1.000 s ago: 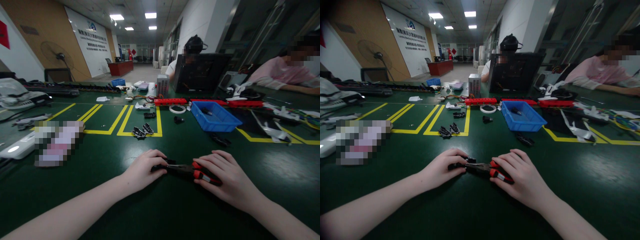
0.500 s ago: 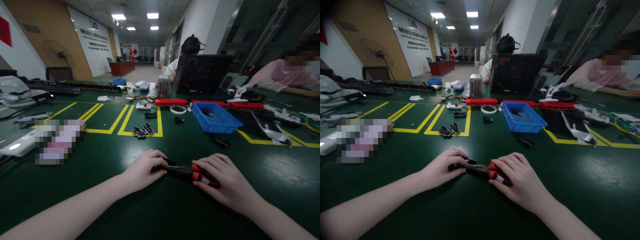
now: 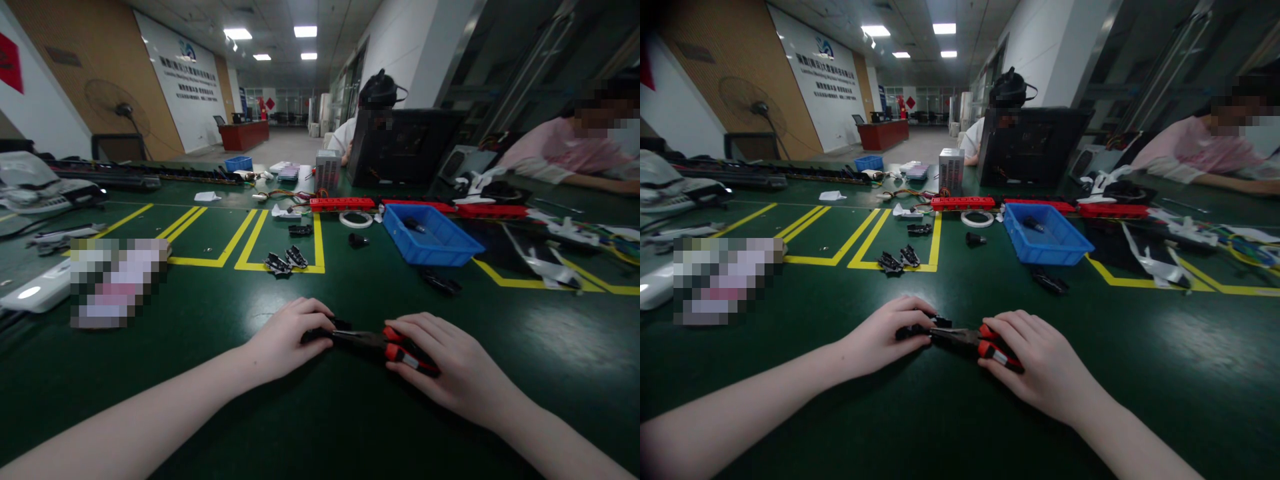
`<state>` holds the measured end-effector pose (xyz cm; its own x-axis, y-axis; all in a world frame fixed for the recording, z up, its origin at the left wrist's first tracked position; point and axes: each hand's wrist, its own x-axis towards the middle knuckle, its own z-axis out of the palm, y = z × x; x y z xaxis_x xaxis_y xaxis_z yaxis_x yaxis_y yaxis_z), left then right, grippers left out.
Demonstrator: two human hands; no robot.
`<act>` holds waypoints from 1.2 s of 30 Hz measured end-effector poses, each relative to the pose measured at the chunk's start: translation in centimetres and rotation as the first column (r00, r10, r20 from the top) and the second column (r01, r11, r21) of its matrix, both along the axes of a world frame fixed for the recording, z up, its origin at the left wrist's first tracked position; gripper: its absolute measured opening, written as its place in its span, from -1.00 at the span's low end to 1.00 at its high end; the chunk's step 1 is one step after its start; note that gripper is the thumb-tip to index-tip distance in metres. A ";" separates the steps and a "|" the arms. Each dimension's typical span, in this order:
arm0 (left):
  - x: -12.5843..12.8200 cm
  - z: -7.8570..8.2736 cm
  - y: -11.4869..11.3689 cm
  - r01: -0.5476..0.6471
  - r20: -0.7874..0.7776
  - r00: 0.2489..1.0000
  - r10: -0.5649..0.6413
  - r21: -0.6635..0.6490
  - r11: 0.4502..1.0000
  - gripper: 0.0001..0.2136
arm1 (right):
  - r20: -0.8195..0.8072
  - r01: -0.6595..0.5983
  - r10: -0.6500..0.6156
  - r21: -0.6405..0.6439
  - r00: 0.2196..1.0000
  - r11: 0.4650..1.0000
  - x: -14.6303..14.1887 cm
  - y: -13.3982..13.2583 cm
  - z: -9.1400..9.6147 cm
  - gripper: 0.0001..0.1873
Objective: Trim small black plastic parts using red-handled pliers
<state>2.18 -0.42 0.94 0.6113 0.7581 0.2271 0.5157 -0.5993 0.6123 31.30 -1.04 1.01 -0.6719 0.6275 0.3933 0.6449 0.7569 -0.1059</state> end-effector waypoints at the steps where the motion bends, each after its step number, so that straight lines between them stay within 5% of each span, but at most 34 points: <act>1: 0.0 0.0 0.0 0.002 0.002 1.000 -0.002 0.002 1.000 -0.87 | 0.001 -0.002 0.002 0.001 1.000 1.000 0.0 0.0 0.0 -0.60; 30: 0.1 0.0 -0.1 0.007 -0.026 1.000 -0.007 0.013 1.000 -0.85 | 0.019 0.043 -0.043 0.007 0.999 0.999 0.1 0.1 0.0 -0.57; 36: 0.1 0.0 0.0 0.010 -0.029 1.000 -0.009 0.026 1.000 -0.84 | 0.024 0.060 -0.058 -0.118 0.998 0.991 0.5 0.5 -0.7 -0.52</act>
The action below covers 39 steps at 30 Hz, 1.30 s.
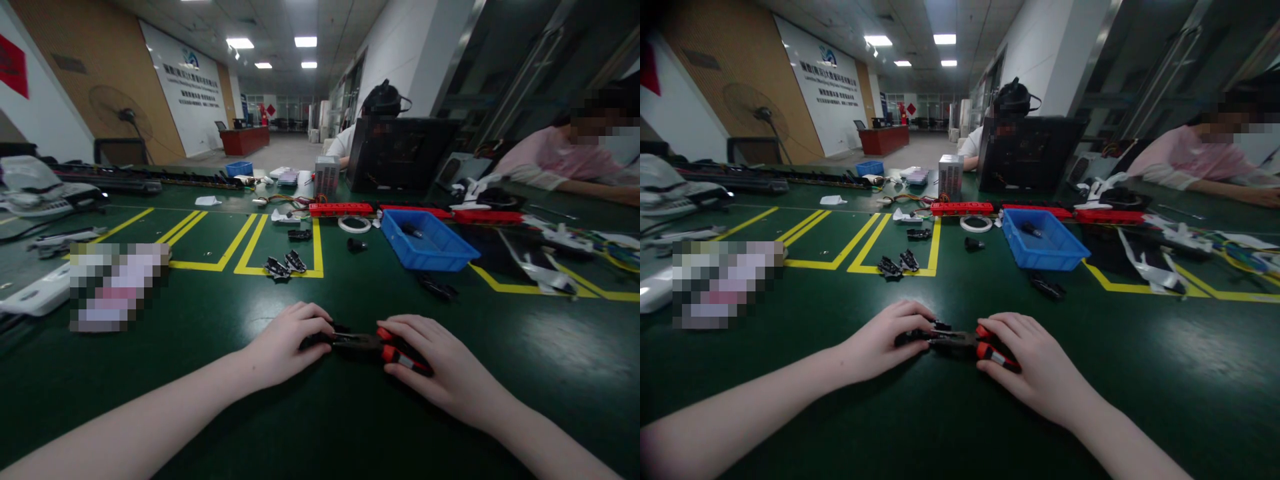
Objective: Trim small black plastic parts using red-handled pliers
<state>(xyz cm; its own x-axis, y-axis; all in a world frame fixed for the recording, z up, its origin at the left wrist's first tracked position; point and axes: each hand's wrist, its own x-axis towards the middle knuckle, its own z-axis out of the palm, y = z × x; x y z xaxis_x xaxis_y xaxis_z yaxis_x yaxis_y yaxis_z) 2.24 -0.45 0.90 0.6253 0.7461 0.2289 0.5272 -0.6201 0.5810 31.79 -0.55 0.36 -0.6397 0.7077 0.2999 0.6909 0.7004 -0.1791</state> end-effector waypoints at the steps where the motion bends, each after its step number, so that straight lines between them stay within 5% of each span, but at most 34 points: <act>1: 0.0 0.0 0.0 0.005 -0.004 1.000 -0.005 0.001 1.000 -0.84 | 0.006 0.006 -0.005 -0.025 1.000 1.000 0.1 0.1 -0.1 -0.50; 13: 0.0 -0.1 0.0 0.003 -0.010 1.000 -0.003 -0.002 1.000 -0.82 | 0.140 0.078 -0.060 -0.125 0.988 0.989 1.2 0.9 0.6 -0.10; 23: -0.1 -0.1 -0.1 0.002 -0.017 1.000 -0.002 -0.019 1.000 -0.82 | 0.151 0.122 -0.106 -0.099 0.983 0.988 1.7 1.3 0.6 -0.11; 30: -0.1 0.0 -0.2 0.006 -0.025 1.000 -0.006 -0.010 1.000 -0.84 | 0.090 0.139 -0.129 -0.112 0.988 0.984 1.7 1.5 0.6 -0.32; 39: 0.1 0.2 -0.3 -0.013 -0.019 1.000 0.012 -0.011 1.000 -0.85 | 0.012 0.043 -0.048 0.268 0.999 0.962 1.7 1.1 0.8 -0.38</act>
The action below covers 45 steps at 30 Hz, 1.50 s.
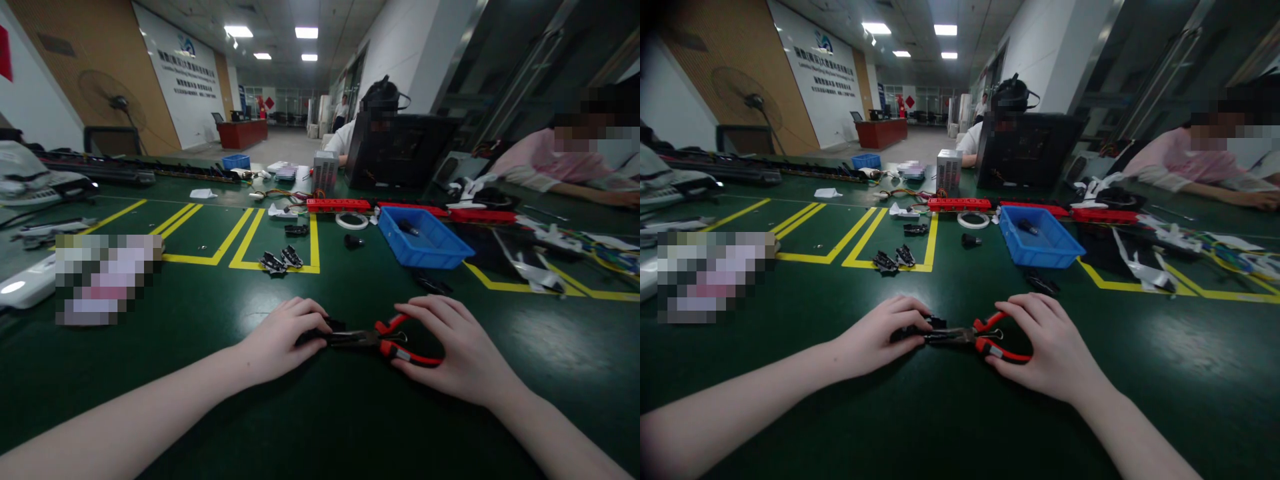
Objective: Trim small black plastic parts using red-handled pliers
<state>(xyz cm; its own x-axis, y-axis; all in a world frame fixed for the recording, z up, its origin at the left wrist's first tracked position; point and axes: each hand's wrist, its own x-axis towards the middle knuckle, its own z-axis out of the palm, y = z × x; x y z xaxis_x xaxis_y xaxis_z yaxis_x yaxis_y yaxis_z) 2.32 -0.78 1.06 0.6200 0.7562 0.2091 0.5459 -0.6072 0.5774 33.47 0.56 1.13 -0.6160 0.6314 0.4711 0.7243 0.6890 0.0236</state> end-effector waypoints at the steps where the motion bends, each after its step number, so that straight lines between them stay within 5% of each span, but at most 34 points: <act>1: 0.0 -0.1 0.0 -0.003 -0.001 1.000 0.003 0.003 1.000 -0.85 | 0.004 -0.010 0.009 0.041 1.000 0.999 0.0 -0.1 0.1 -0.38; 8: -0.1 -0.6 0.3 -0.023 0.017 1.000 0.023 0.008 1.000 -0.87 | 0.018 -0.017 0.014 0.184 1.000 0.983 -0.2 -0.2 0.3 -0.41; 45: -0.1 -0.3 0.0 0.017 -0.053 0.999 -0.014 0.059 0.998 -0.83 | -0.011 0.014 -0.014 0.016 1.000 1.000 0.5 0.3 0.0 -0.54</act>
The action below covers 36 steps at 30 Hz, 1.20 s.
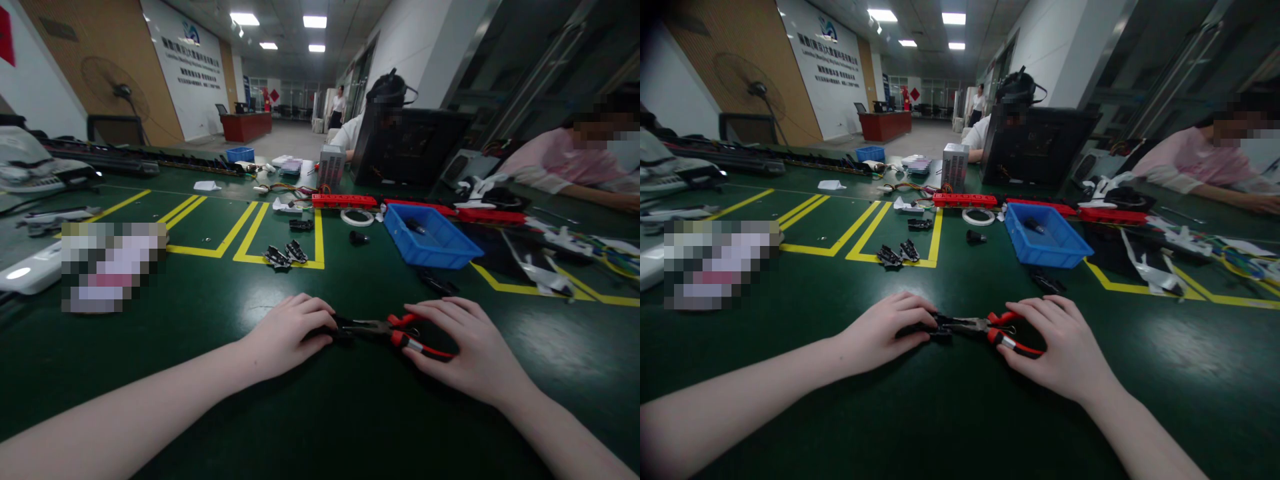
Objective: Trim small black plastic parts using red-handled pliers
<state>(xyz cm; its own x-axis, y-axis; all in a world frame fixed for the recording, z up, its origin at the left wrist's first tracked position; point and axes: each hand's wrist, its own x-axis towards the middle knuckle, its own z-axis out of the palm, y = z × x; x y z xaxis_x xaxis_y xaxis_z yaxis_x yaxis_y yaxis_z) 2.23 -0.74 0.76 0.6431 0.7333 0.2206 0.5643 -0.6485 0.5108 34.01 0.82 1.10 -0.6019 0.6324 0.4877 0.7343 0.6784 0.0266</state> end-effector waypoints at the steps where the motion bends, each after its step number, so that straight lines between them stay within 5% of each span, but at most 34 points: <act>1: 0.0 0.0 0.0 -0.004 -0.002 1.000 0.004 0.001 1.000 -0.83 | -0.002 0.000 0.000 0.016 1.000 1.000 0.0 0.0 0.0 -0.54; 10: 0.0 0.1 0.0 -0.003 0.000 1.000 0.003 0.009 1.000 -0.83 | 0.019 0.010 -0.012 0.114 1.000 0.993 0.0 -0.2 0.0 -0.47; 28: -0.1 0.0 0.0 0.006 -0.020 1.000 -0.006 0.014 1.000 -0.82 | -0.080 0.082 -0.089 -0.088 0.993 0.993 -0.3 -0.2 -0.2 -0.56; 36: 0.0 0.0 0.0 0.005 -0.018 1.000 -0.004 0.018 1.000 -0.82 | -0.070 0.051 -0.051 -0.004 0.996 0.999 -1.1 -1.1 0.1 -0.45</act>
<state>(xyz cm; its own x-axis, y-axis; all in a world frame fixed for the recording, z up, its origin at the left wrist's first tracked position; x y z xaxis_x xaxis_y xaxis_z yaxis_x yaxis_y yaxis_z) 2.19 -0.75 0.72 0.6502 0.7265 0.2223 0.5702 -0.6600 0.4892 32.90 -0.30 1.24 -0.5333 0.6626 0.5259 0.7678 0.6401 -0.0279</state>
